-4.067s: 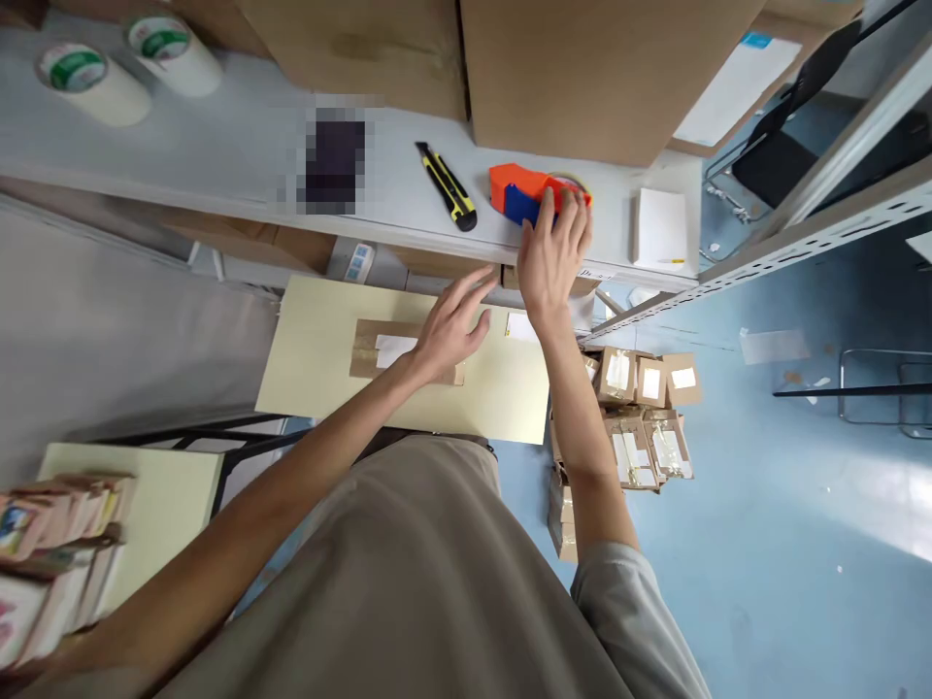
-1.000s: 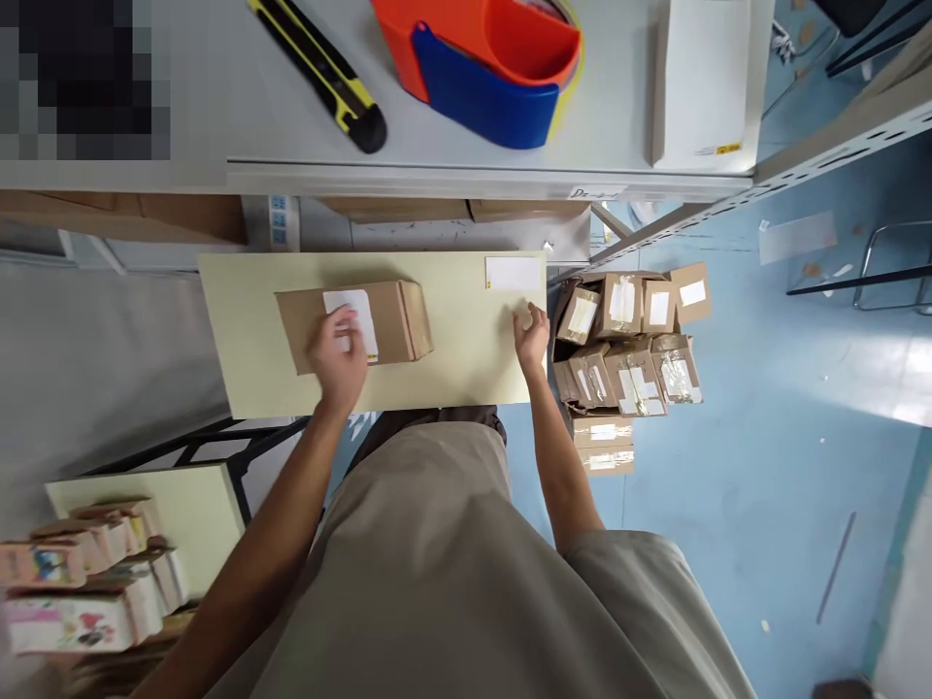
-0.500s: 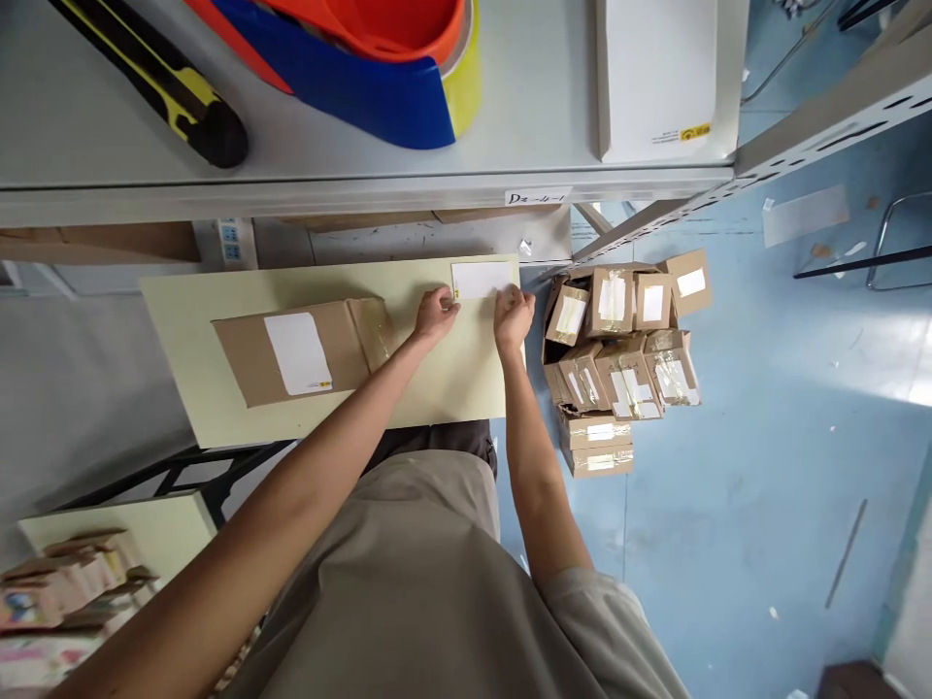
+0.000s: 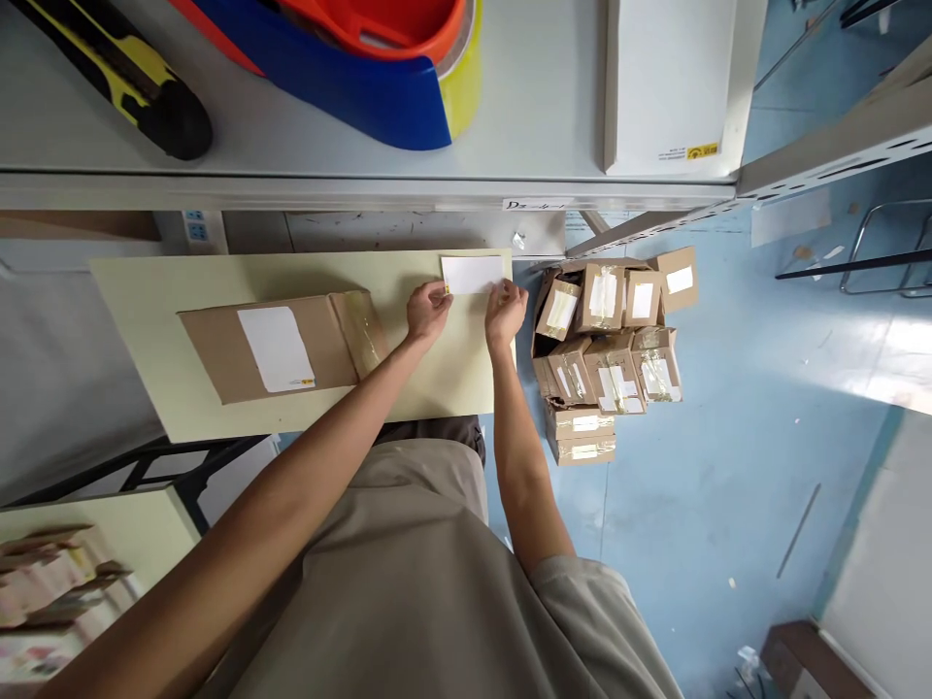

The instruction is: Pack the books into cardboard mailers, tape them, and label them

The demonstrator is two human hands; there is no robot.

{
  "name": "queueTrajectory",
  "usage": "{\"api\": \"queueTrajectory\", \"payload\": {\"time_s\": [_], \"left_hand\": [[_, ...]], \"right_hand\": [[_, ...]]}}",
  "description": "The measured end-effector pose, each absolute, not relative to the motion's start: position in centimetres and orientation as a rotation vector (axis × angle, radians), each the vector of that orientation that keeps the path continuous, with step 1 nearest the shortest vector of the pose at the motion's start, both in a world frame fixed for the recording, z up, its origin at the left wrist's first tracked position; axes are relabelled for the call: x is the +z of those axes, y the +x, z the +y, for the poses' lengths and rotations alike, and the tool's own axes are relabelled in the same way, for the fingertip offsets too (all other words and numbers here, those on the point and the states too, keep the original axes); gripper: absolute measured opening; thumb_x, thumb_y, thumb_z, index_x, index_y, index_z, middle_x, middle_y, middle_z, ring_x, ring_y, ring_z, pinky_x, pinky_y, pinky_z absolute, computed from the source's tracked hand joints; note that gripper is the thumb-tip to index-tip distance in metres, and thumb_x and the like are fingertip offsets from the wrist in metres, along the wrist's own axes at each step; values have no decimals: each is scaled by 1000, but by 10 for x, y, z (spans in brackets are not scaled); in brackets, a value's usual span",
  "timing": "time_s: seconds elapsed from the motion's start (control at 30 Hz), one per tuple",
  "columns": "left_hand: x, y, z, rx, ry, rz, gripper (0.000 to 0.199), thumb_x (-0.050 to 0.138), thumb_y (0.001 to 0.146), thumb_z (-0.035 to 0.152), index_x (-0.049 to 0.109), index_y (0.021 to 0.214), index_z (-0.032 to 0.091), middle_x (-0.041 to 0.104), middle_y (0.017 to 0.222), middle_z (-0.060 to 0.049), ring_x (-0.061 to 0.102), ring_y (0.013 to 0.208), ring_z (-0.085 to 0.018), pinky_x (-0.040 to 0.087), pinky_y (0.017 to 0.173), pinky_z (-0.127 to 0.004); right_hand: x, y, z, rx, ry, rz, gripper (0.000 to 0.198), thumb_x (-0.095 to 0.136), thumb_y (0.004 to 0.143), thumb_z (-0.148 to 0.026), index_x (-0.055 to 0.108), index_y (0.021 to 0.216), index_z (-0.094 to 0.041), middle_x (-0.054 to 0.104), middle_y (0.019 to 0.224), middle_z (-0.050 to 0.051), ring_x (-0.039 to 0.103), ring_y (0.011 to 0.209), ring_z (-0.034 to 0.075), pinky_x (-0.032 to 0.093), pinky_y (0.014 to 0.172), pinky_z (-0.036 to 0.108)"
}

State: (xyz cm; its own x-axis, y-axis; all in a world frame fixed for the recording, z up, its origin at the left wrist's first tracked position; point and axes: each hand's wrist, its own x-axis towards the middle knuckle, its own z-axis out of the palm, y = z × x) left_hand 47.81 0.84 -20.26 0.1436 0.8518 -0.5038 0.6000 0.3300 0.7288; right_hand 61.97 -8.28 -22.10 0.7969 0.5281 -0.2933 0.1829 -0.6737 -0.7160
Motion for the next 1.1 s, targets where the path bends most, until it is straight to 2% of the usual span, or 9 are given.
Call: {"api": "queueTrajectory", "payload": {"time_s": [0.1,0.27,0.43,0.53,0.63,0.73,0.9,1.0,1.1], "left_hand": [[-198,481,13,332,1225,1582,18,83,93,27,79,110,20,85,108,-8,80,94,-22,65,96,-37],[-194,485,19,351,1080,1563,22,89,92,36,79,101,18,85,93,-7,79,79,-19,64,78,-32],[-188,485,18,377,1078,1547,28,88,96,45,80,97,18,84,91,-8,79,78,-20,64,77,-31],[-180,488,16,370,1198,1530,23,84,99,43,81,97,20,86,94,-7,82,91,-23,65,87,-32],[-165,496,11,372,1389,1480,13,81,101,34,81,98,21,86,106,-9,82,104,-26,64,99,-37],[-144,507,1,393,1607,1333,10,78,103,31,81,104,21,83,124,-13,79,119,-29,62,109,-41],[-122,518,-15,383,1883,1025,29,69,112,45,80,126,22,76,151,-14,66,147,-33,50,132,-47],[-131,519,-15,294,1944,972,38,54,117,35,76,144,20,74,157,-16,62,153,-33,44,138,-49],[-150,521,-8,184,2004,929,56,60,108,24,65,163,14,62,172,-21,54,162,-39,38,141,-56]], "right_hand": [[-215,621,-81,609,-2299,-496,48,48,118,-58,73,130,-19,73,125,17,75,107,30,64,104,48],[-203,624,-78,678,-2373,-481,42,53,118,-56,72,112,-20,79,115,15,76,104,29,63,101,43],[-202,628,-82,645,-2377,-538,43,48,119,-52,74,122,-18,78,120,17,76,109,32,64,105,50],[-200,626,-84,537,-2344,-727,41,49,117,-41,70,144,-19,70,145,20,69,136,34,58,121,57],[-195,619,-83,571,-2281,-1034,55,58,112,-34,58,166,-23,51,174,21,45,167,37,44,135,64],[-191,614,-82,600,-2263,-1183,69,62,111,-36,45,177,-25,40,184,20,32,176,39,38,139,68],[-188,631,-88,528,-2252,-1027,59,52,117,-43,49,173,-25,53,174,20,46,167,37,43,137,67],[-188,650,-94,494,-2196,-967,53,50,118,-46,55,166,-24,60,165,20,53,161,37,45,135,68],[-188,666,-99,484,-2187,-837,52,53,118,-53,61,157,-20,68,151,21,64,149,36,51,130,64]]}}
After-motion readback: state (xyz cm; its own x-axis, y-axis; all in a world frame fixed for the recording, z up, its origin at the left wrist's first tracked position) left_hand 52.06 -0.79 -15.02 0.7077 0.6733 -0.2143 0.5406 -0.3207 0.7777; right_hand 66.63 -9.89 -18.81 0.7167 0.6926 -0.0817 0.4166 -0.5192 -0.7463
